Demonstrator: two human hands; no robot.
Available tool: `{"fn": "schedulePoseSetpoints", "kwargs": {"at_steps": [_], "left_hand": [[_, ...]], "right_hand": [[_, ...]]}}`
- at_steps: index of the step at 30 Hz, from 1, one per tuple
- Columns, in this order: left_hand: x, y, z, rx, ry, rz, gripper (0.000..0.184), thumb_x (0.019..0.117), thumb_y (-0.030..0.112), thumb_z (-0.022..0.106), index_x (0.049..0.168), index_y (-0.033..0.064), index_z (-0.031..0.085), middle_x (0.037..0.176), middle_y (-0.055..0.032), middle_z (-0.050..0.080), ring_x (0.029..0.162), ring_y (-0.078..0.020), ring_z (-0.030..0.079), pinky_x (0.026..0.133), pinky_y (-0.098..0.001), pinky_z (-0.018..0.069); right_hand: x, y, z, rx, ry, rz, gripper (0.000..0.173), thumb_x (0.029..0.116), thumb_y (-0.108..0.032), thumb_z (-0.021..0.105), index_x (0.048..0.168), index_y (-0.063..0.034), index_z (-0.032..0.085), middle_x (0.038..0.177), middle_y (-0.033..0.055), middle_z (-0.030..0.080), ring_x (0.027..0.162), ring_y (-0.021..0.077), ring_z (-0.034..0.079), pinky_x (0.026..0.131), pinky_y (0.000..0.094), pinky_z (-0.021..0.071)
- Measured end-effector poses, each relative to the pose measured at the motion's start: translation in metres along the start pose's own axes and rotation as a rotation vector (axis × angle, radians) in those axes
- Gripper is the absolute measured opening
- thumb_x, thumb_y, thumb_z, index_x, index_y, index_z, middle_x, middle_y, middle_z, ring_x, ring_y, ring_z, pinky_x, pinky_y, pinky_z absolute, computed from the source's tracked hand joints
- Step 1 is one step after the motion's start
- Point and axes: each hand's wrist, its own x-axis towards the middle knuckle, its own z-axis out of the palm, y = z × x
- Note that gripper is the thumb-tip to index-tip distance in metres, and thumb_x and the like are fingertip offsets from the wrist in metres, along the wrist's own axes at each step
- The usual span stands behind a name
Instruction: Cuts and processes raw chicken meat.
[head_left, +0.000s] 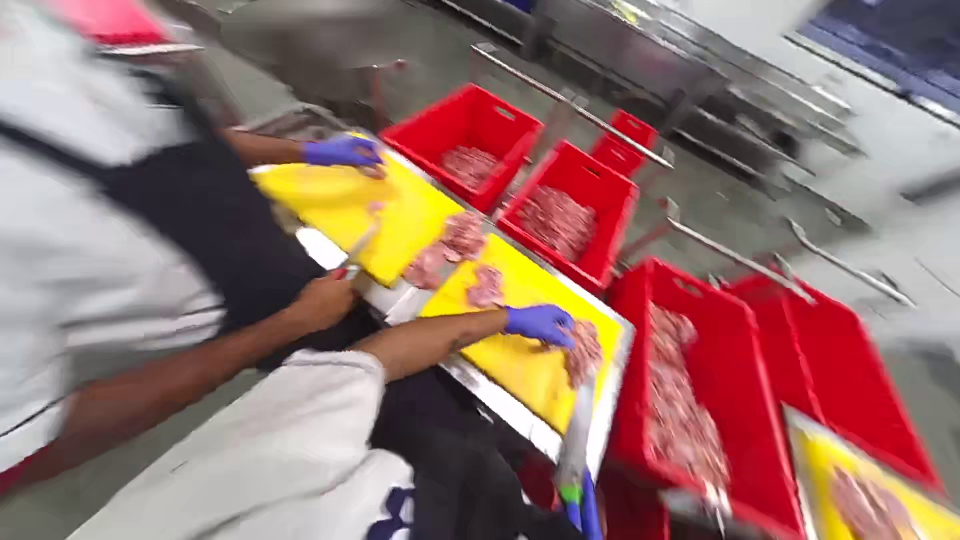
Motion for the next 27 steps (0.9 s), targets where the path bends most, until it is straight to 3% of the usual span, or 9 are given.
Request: {"fn": "schedulePoseSetpoints", "kwargs": {"at_steps": [1,3,8,11,17,20,22,24,27], "left_hand": [[0.003,0.009,0.005,-0.065,0.039,0.021,0.033,0.0967,0.023,0.069,0.11,-0.0069,0.062,0.095,-0.0195,0.066,0.082,-0.0255,0.066,0.078,-0.0468,0.0568],[0.003,0.021,0.014,-0.178,0.163,0.027,0.04,0.0987,0.028,0.066,0.125,-0.0017,0.059,0.094,-0.0154,0.069,0.078,-0.0213,0.068,0.074,-0.0418,0.0604],[-0.03,-0.006,0.031,0.05,0.351,-0.254,0.042,0.1017,0.033,0.063,0.131,0.0041,0.057,0.091,-0.0111,0.073,0.074,-0.0206,0.071,0.071,-0.0412,0.0613],[-0.071,-0.055,0.036,0.504,0.328,-0.459,0.04,0.1016,0.041,0.06,0.123,0.0077,0.065,0.094,-0.0178,0.073,0.09,-0.0371,0.072,0.082,-0.062,0.0576],[-0.088,-0.06,0.018,0.595,0.335,-0.589,0.037,0.0965,0.046,0.06,0.112,0.0141,0.07,0.089,-0.0112,0.072,0.088,-0.0338,0.071,0.076,-0.0623,0.0557],[-0.094,-0.066,0.016,0.644,0.393,-0.387,0.03,0.0935,0.031,0.065,0.118,0.0136,0.07,0.109,-0.007,0.073,0.103,-0.0268,0.07,0.089,-0.0524,0.0576],[-0.097,-0.079,0.016,0.604,0.383,-0.099,0.027,0.0915,0.018,0.065,0.116,0.0088,0.071,0.122,-0.0097,0.07,0.116,-0.0237,0.066,0.103,-0.0432,0.0541],[-0.094,-0.088,0.018,0.605,0.353,0.032,0.023,0.0919,0.018,0.065,0.11,0.0059,0.073,0.117,-0.0116,0.072,0.115,-0.0251,0.067,0.103,-0.0416,0.0535],[-0.092,-0.087,0.018,0.692,0.311,-0.001,0.021,0.0945,0.021,0.063,0.105,0.0055,0.074,0.113,-0.0118,0.073,0.112,-0.0268,0.068,0.1,-0.0414,0.0543]], "right_hand": [[0.022,0.075,0.017,0.174,0.149,-0.328,0.05,0.1031,-0.003,0.04,0.148,0.0185,0.033,0.088,0.0189,0.067,0.064,0.0119,0.062,0.058,0.0258,0.055],[0.048,0.113,0.035,0.277,0.271,-0.37,0.055,0.1073,-0.02,0.042,0.159,-0.0045,0.034,0.083,0.0078,0.068,0.055,0.0115,0.059,0.048,0.0303,0.0541],[0.085,0.037,-0.003,0.18,0.358,-0.398,0.057,0.1078,-0.016,0.037,0.163,-0.0084,0.025,0.084,0.0035,0.067,0.05,0.0119,0.056,0.043,0.032,0.0528],[0.099,0.026,-0.001,0.081,0.164,-0.351,0.056,0.1088,-0.02,0.039,0.163,-0.015,0.027,0.089,0.0031,0.068,0.053,0.0124,0.057,0.047,0.032,0.0539],[0.121,0.094,0.042,0.346,-0.38,-0.099,0.052,0.1102,-0.021,0.039,0.162,-0.0184,0.032,0.087,0.0033,0.064,0.049,0.0119,0.049,0.041,0.0271,0.0444],[0.117,0.09,0.04,0.158,-0.13,-0.127,0.053,0.111,-0.022,0.036,0.163,-0.0162,0.029,0.085,0.0034,0.063,0.05,0.0122,0.052,0.043,0.0291,0.0489],[0.102,0.07,0.041,-0.255,-0.04,-0.261,0.054,0.109,-0.023,0.035,0.162,-0.0151,0.032,0.085,0.0074,0.067,0.062,0.018,0.061,0.059,0.0399,0.0551],[0.079,0.044,0.042,-0.502,-0.105,-0.348,0.054,0.1083,-0.024,0.034,0.162,-0.016,0.034,0.088,0.0119,0.07,0.074,0.0268,0.067,0.071,0.0501,0.0563],[0.058,0.029,0.048,-0.687,-0.179,-0.35,0.055,0.1074,-0.024,0.032,0.162,-0.0173,0.032,0.087,0.0118,0.07,0.075,0.031,0.069,0.067,0.0522,0.0558]]}}
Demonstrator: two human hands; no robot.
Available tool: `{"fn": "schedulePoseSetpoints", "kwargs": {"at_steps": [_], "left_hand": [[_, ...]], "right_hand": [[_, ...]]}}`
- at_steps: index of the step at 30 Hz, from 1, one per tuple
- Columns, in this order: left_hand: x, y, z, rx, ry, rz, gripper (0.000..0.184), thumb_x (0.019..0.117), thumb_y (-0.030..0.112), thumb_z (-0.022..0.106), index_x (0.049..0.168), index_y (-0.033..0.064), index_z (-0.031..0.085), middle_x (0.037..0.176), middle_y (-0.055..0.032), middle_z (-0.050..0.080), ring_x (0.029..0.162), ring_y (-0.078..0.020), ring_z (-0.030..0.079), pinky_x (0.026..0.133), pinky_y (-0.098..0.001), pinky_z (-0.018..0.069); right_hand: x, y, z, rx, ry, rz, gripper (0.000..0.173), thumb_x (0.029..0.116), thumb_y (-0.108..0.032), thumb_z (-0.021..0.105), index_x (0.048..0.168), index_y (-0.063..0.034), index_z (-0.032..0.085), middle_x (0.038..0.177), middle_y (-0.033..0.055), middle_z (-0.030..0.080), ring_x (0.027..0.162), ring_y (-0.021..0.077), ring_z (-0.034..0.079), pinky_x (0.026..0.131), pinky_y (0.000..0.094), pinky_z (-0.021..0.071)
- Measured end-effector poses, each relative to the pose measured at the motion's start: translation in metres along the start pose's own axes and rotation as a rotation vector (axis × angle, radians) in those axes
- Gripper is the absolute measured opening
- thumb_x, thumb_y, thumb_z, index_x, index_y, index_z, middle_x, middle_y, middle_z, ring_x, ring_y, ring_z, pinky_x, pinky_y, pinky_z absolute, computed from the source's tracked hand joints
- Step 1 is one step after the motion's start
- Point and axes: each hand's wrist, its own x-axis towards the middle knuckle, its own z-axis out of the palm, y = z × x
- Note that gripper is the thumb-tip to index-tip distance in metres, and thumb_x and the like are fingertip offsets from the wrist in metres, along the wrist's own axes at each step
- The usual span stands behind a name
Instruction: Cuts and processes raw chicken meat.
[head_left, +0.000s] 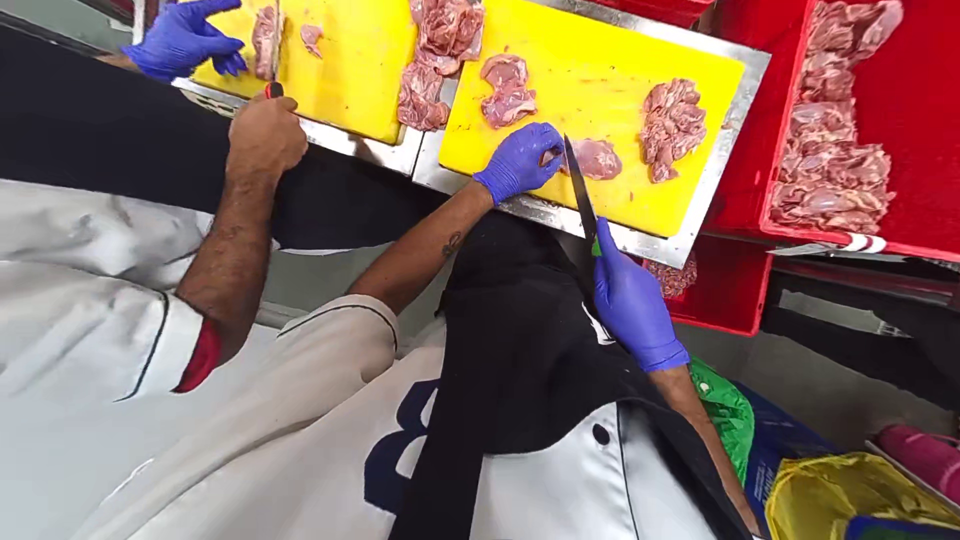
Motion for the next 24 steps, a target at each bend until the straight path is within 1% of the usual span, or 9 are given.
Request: {"fn": "schedulePoseSetpoints", "kwargs": {"at_steps": [4,7,10,13,15,17,20,22,24], "left_hand": [[0.0,0.003,0.0,0.064,-0.025,0.004,0.022,0.0954,0.02,0.061,0.104,0.0053,0.074,0.112,-0.0135,0.073,0.112,-0.0298,0.068,0.098,-0.0425,0.0548],[0.0,0.002,0.001,0.087,-0.021,0.022,0.021,0.0956,0.018,0.06,0.103,0.0041,0.074,0.11,-0.0141,0.073,0.109,-0.0309,0.069,0.095,-0.0428,0.0556],[-0.001,0.002,-0.002,0.082,-0.019,0.058,0.023,0.092,0.019,0.064,0.103,0.0025,0.075,0.109,-0.0151,0.073,0.107,-0.0319,0.069,0.094,-0.0434,0.0556],[0.001,0.006,-0.009,0.113,-0.121,0.006,0.036,0.0866,0.028,0.071,0.112,0.0027,0.071,0.117,-0.0164,0.069,0.114,-0.034,0.064,0.098,-0.0452,0.0536],[0.017,0.004,-0.017,0.123,-0.143,-0.15,0.042,0.0881,0.022,0.068,0.126,0.0031,0.065,0.123,-0.0169,0.068,0.12,-0.0331,0.064,0.103,-0.048,0.0527],[0.033,-0.002,-0.025,0.043,-0.099,-0.291,0.048,0.0897,0.013,0.062,0.137,0.0058,0.061,0.123,-0.0165,0.07,0.116,-0.032,0.068,0.101,-0.0508,0.0535],[0.04,-0.002,-0.016,-0.139,-0.06,-0.155,0.036,0.0893,0.017,0.062,0.122,0.0045,0.07,0.124,-0.014,0.069,0.119,-0.0268,0.065,0.104,-0.0447,0.0521],[0.035,0.011,-0.002,-0.094,-0.129,-0.048,0.032,0.0897,0.028,0.069,0.113,0.0069,0.071,0.124,-0.0132,0.066,0.122,-0.0292,0.06,0.105,-0.0438,0.0497],[0.028,0.018,0.007,-0.029,-0.129,-0.038,0.027,0.0895,0.027,0.071,0.108,0.0072,0.072,0.121,-0.013,0.067,0.12,-0.0324,0.06,0.103,-0.0438,0.0501]], "right_hand": [[0.002,-0.003,0.006,-0.012,-0.021,0.005,0.055,0.1066,-0.023,0.032,0.161,-0.0143,0.034,0.086,0.0126,0.069,0.075,0.0319,0.069,0.066,0.0512,0.056],[0.056,-0.015,0.02,0.064,0.0,0.016,0.057,0.1077,-0.021,0.037,0.164,-0.0193,0.026,0.087,0.0147,0.07,0.078,0.0345,0.07,0.071,0.0549,0.0564],[0.118,-0.027,0.031,0.128,0.112,0.009,0.062,0.1064,-0.015,0.04,0.165,-0.0213,0.022,0.085,0.0174,0.07,0.071,0.0376,0.069,0.059,0.0573,0.0553],[0.122,-0.022,0.023,0.199,0.123,0.008,0.058,0.1074,-0.017,0.04,0.164,-0.0222,0.026,0.082,0.0182,0.068,0.064,0.037,0.066,0.054,0.057,0.0538],[0.108,-0.011,0.009,0.249,0.118,0.026,0.056,0.109,-0.021,0.039,0.164,-0.0247,0.027,0.083,0.0147,0.068,0.067,0.0317,0.066,0.061,0.054,0.0551],[0.077,0.002,0.0,0.267,0.145,0.045,0.056,0.1089,-0.021,0.039,0.164,-0.0226,0.029,0.083,0.0118,0.067,0.067,0.0261,0.065,0.063,0.0495,0.0555],[0.031,0.009,-0.006,0.175,0.1,0.084,0.053,0.1092,-0.025,0.037,0.162,-0.0207,0.033,0.083,0.0112,0.068,0.069,0.0255,0.065,0.066,0.0491,0.0549],[0.01,0.008,-0.008,0.076,0.053,0.092,0.053,0.1086,-0.024,0.036,0.161,-0.0189,0.036,0.084,0.0128,0.069,0.07,0.0292,0.066,0.066,0.0513,0.0548],[0.003,0.007,-0.007,-0.006,0.012,0.091,0.053,0.1077,-0.023,0.035,0.161,-0.019,0.036,0.084,0.0138,0.069,0.072,0.0323,0.068,0.065,0.0524,0.0547]]}}
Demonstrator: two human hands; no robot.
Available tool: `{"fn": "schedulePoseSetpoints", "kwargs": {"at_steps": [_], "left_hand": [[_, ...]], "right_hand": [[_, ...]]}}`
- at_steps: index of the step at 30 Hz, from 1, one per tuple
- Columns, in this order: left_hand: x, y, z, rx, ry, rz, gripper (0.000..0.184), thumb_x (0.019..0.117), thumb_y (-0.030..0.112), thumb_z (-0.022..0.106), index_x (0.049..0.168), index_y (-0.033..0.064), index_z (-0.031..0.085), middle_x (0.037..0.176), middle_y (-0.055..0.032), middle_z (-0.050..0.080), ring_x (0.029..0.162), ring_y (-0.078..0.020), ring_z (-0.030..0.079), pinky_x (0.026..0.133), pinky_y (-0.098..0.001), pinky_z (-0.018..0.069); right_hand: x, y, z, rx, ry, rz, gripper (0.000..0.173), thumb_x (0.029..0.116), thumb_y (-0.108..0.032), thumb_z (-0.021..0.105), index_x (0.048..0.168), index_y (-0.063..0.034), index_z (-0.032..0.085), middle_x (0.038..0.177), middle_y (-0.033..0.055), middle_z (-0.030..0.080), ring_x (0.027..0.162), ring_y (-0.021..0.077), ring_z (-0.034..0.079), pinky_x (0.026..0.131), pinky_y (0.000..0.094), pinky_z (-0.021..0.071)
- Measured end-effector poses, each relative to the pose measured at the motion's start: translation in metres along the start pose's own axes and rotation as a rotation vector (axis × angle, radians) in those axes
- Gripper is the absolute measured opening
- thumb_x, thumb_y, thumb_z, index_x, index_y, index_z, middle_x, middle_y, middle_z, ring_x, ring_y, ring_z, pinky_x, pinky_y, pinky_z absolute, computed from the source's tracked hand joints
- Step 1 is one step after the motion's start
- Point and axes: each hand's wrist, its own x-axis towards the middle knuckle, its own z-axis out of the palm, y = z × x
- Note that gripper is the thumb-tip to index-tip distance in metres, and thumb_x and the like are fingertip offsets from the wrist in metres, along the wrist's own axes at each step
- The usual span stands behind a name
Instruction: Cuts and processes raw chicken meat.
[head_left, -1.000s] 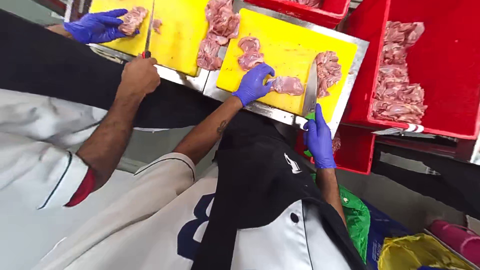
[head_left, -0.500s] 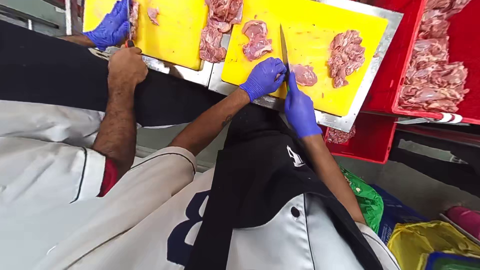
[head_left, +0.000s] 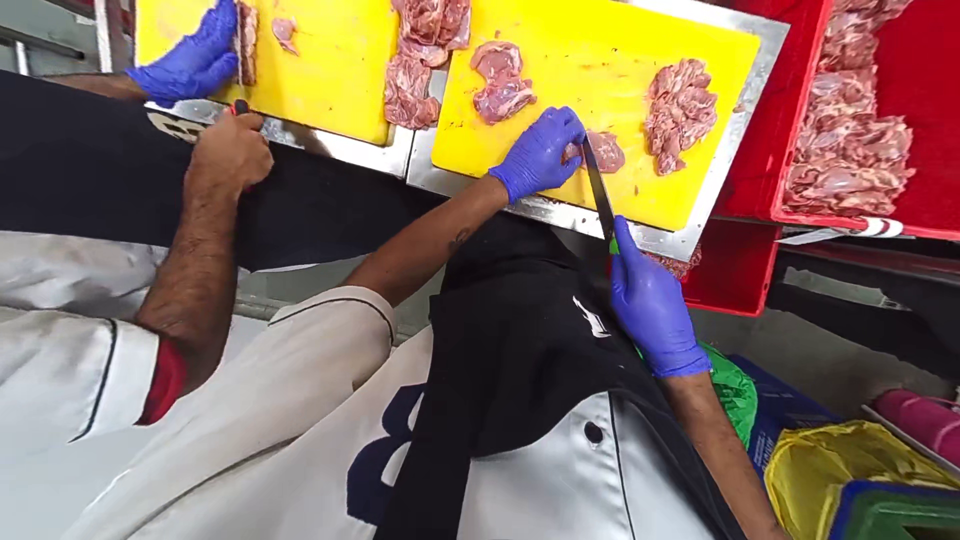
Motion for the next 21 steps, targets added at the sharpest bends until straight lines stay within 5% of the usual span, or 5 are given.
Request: {"fn": "schedulePoseSetpoints", "kwargs": {"at_steps": [9,11,15,18,21], "left_hand": [[0.001,0.003,0.002,0.086,0.011,0.002,0.038,0.0843,0.024,0.074,0.115,0.0021,0.071,0.121,-0.0162,0.067,0.119,-0.034,0.061,0.104,-0.0436,0.0505],[0.014,0.0,-0.007,0.086,0.02,-0.09,0.032,0.0863,0.016,0.069,0.115,0.0029,0.069,0.121,-0.0156,0.068,0.119,-0.0316,0.064,0.103,-0.0449,0.052],[0.047,-0.018,-0.027,-0.142,0.135,-0.301,0.033,0.0893,0.012,0.059,0.12,0.0073,0.071,0.112,-0.0105,0.074,0.108,-0.0234,0.07,0.096,-0.045,0.0559],[0.058,-0.011,-0.024,-0.172,-0.074,-0.149,0.033,0.099,0.028,0.057,0.118,0.0075,0.074,0.116,-0.0136,0.074,0.115,-0.0253,0.068,0.103,-0.047,0.0517],[0.06,0.006,-0.016,0.024,-0.321,0.026,0.035,0.0954,0.035,0.065,0.119,0.0105,0.072,0.125,-0.0151,0.064,0.119,-0.0315,0.062,0.101,-0.0518,0.0517]], "right_hand": [[0.136,-0.026,0.024,0.061,0.142,-0.036,0.056,0.1087,-0.019,0.036,0.164,-0.0239,0.027,0.089,0.0194,0.071,0.078,0.0411,0.07,0.063,0.0615,0.0537],[0.126,-0.016,0.015,0.141,0.119,-0.056,0.054,0.1095,-0.021,0.037,0.163,-0.0234,0.03,0.089,0.0182,0.071,0.076,0.0381,0.07,0.064,0.06,0.0548],[0.072,0.023,-0.001,0.591,0.118,0.057,0.052,0.1106,-0.025,0.039,0.162,-0.0279,0.032,0.084,0.006,0.065,0.053,0.017,0.057,0.049,0.0381,0.0528],[0.038,0.04,-0.008,0.804,0.196,0.172,0.052,0.1111,-0.025,0.037,0.163,-0.0228,0.031,0.085,0.0036,0.065,0.047,0.0131,0.053,0.043,0.0313,0.0509],[0.021,0.048,-0.003,0.853,0.206,0.194,0.051,0.1113,-0.023,0.036,0.162,-0.0184,0.032,0.084,0.0025,0.064,0.047,0.0112,0.052,0.041,0.028,0.0488]]}}
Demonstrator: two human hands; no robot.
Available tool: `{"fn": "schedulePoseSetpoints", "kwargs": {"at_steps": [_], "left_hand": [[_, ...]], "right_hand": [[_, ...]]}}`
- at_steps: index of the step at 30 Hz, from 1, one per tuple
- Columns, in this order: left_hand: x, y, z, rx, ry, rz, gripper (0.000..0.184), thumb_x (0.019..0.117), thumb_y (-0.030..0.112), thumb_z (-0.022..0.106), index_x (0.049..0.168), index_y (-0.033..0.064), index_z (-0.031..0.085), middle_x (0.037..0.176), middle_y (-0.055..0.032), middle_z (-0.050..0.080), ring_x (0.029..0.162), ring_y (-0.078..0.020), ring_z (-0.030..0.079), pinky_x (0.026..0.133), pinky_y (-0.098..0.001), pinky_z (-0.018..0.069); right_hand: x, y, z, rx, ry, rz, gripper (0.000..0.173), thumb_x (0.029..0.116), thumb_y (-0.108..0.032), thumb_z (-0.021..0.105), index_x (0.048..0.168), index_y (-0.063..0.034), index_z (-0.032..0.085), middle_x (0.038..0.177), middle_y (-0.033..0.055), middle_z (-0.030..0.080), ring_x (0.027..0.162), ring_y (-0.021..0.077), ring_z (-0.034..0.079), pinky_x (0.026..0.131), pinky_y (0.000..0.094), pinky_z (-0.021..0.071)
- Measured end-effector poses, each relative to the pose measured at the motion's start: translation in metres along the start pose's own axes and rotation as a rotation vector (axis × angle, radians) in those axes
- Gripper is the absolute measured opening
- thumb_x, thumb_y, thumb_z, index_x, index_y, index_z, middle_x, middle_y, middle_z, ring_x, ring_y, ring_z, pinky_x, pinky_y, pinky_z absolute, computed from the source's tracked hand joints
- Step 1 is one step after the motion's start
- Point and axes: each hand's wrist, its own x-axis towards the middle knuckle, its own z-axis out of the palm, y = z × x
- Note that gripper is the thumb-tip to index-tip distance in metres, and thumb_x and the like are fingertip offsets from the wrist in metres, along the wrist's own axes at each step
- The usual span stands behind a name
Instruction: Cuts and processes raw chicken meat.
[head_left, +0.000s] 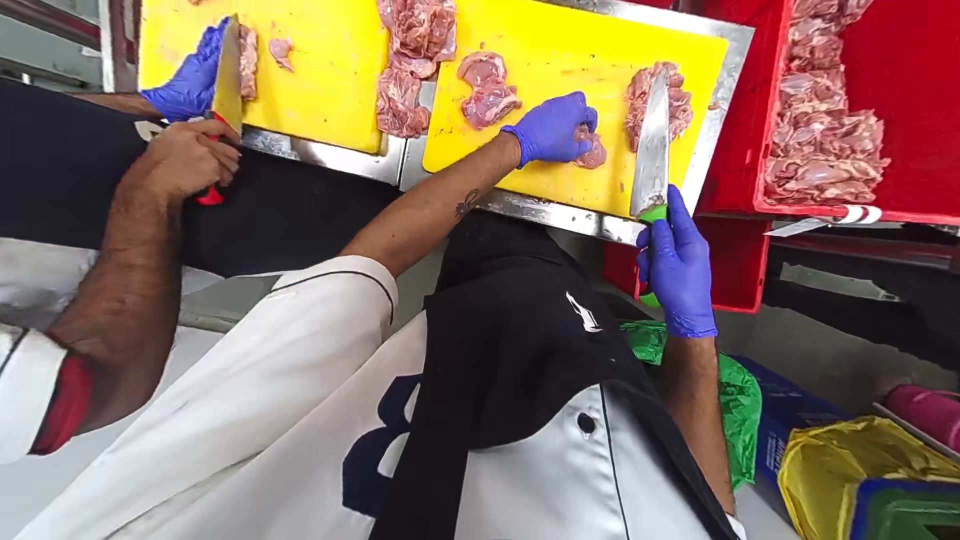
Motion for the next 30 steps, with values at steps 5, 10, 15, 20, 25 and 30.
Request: {"fn": "schedulePoseSetpoints", "kwargs": {"at_steps": [5,10,15,20,25,30], "left_hand": [[-0.007,0.012,-0.007,0.077,-0.155,0.023,0.029,0.0915,0.029,0.069,0.11,0.0068,0.07,0.11,-0.0149,0.07,0.107,-0.0335,0.067,0.09,-0.056,0.054],[-0.014,0.001,-0.038,-0.281,0.0,0.11,0.025,0.0914,0.024,0.072,0.098,0.0008,0.068,0.091,-0.0121,0.068,0.087,-0.0222,0.066,0.081,-0.0436,0.054],[-0.035,0.008,-0.076,-0.617,0.246,0.239,0.026,0.0925,0.016,0.071,0.109,-0.002,0.063,0.1,-0.0093,0.067,0.093,-0.013,0.067,0.084,-0.0306,0.0579],[-0.05,0.01,-0.031,-0.305,0.26,0.054,0.045,0.0957,0.018,0.07,0.138,0.0055,0.062,0.123,-0.0113,0.07,0.112,-0.0198,0.068,0.102,-0.0389,0.0549],[-0.078,-0.037,0.008,-0.068,0.196,-0.034,0.047,0.0943,0.017,0.07,0.14,0.0103,0.062,0.133,-0.0113,0.067,0.127,-0.0253,0.062,0.113,-0.0436,0.0463],[-0.099,-0.051,-0.013,-0.222,0.239,-0.179,0.036,0.0943,0.02,0.071,0.127,0.0064,0.069,0.126,-0.0115,0.071,0.121,-0.0228,0.066,0.108,-0.0438,0.0502]], "right_hand": [[-0.012,0.015,0.006,0.017,-0.037,-0.002,0.051,0.1113,-0.022,0.036,0.162,-0.0177,0.033,0.083,0.0019,0.064,0.048,0.011,0.052,0.041,0.0269,0.047],[-0.022,0.03,0.009,-0.135,-0.052,-0.03,0.051,0.1102,-0.025,0.037,0.161,-0.0189,0.035,0.082,0.001,0.064,0.051,0.0108,0.053,0.044,0.0302,0.0487],[-0.023,0.026,0.031,-0.383,-0.346,-0.202,0.048,0.1099,-0.028,0.038,0.157,-0.0226,0.044,0.086,0.0031,0.068,0.068,0.0126,0.062,0.067,0.036,0.056],[0.006,0.038,0.004,-0.387,-0.144,-0.084,0.049,0.1105,-0.03,0.036,0.159,-0.0257,0.041,0.089,0.0077,0.068,0.065,0.0177,0.061,0.06,0.0418,0.0544],[0.001,0.027,-0.016,-0.272,-0.036,-0.079,0.052,0.1096,-0.029,0.039,0.161,-0.0224,0.036,0.089,0.0036,0.067,0.056,0.0124,0.055,0.05,0.0338,0.0505],[-0.008,0.019,0.005,-0.087,-0.117,-0.071,0.051,0.1102,-0.024,0.039,0.161,-0.0181,0.035,0.088,0.0003,0.066,0.051,0.0088,0.053,0.044,0.0265,0.0475]]}}
